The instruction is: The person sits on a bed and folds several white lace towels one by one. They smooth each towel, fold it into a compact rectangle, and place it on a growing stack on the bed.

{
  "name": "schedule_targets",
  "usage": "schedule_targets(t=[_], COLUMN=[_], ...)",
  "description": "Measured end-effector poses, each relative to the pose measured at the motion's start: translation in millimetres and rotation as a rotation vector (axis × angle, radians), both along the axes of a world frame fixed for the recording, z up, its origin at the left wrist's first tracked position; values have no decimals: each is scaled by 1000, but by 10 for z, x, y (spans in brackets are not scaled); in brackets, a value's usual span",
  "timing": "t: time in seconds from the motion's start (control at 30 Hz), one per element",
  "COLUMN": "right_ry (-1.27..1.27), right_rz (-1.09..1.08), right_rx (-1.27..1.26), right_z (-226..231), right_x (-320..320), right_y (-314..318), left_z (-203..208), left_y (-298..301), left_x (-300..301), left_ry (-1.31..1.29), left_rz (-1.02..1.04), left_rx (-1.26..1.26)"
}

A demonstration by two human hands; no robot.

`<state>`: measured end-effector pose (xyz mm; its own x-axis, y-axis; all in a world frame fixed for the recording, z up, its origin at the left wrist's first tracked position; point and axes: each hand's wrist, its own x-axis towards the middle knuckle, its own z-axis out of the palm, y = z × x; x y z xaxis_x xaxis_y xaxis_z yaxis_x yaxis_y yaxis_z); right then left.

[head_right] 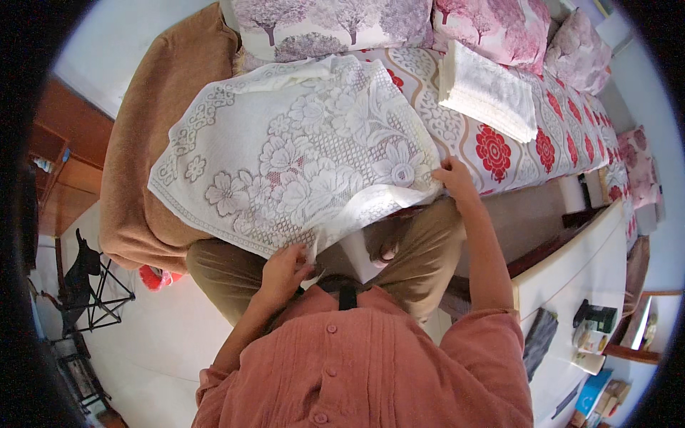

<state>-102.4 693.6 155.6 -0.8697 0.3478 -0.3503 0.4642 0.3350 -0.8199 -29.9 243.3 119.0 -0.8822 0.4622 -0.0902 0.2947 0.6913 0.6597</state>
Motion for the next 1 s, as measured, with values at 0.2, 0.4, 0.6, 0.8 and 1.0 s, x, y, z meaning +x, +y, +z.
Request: schedule_targets(t=[0.2,0.4,0.6,0.8,1.0], right_ry=[265,512,668,871,894], right_rz=[-165,-87,-112,-160,-45], right_rx=[-565,-835,-715,-528,-449], right_z=[464,734,1337,1308,1683], right_x=[191,479,670,1402,1209], right_y=[-392,-492,-688,107,-167], left_z=[-364,-204,-25,1176,1491], left_y=[173,629,752,343,90], left_x=[-90,-31,-126,132,145], left_ry=[167,253,285,-280,-254], left_rz=[110,62,-17,-445,-356], left_rx=[-144,-98,183,321,502])
